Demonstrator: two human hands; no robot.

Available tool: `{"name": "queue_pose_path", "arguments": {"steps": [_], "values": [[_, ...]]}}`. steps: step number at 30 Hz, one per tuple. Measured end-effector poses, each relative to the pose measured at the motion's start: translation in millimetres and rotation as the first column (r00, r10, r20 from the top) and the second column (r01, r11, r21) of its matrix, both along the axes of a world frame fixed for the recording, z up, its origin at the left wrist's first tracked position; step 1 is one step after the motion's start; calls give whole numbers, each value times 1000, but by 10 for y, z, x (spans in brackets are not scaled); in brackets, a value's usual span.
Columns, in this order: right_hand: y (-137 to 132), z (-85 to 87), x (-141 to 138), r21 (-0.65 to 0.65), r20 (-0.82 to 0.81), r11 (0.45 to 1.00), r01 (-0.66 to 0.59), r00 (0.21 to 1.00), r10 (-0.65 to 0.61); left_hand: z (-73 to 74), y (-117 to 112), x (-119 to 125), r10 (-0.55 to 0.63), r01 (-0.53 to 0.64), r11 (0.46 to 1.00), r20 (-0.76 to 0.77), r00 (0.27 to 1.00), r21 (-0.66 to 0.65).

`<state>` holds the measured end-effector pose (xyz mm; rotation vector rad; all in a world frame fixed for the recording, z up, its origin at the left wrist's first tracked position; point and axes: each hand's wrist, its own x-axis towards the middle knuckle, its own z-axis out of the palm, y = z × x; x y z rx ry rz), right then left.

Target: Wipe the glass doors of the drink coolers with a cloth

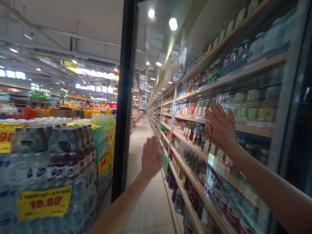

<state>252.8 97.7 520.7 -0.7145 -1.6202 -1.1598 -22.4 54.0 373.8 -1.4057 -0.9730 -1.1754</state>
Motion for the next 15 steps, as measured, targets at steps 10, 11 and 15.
{"name": "queue_pose_path", "arguments": {"steps": [10, 11, 15], "values": [[-41, -276, -80, 1, -76, 999, 49, 996, -49, 174, -4, -313, 30, -42, 997, 191, 981, 58], [-40, -285, -80, 4, -74, 999, 47, 996, -47, 140, -20, -215, 19, -25, 998, 128, 992, 50], [-31, -273, -61, 32, -80, 999, 21, 997, -19, 54, -71, 130, -63, 26, 995, -433, 899, -92]]}}
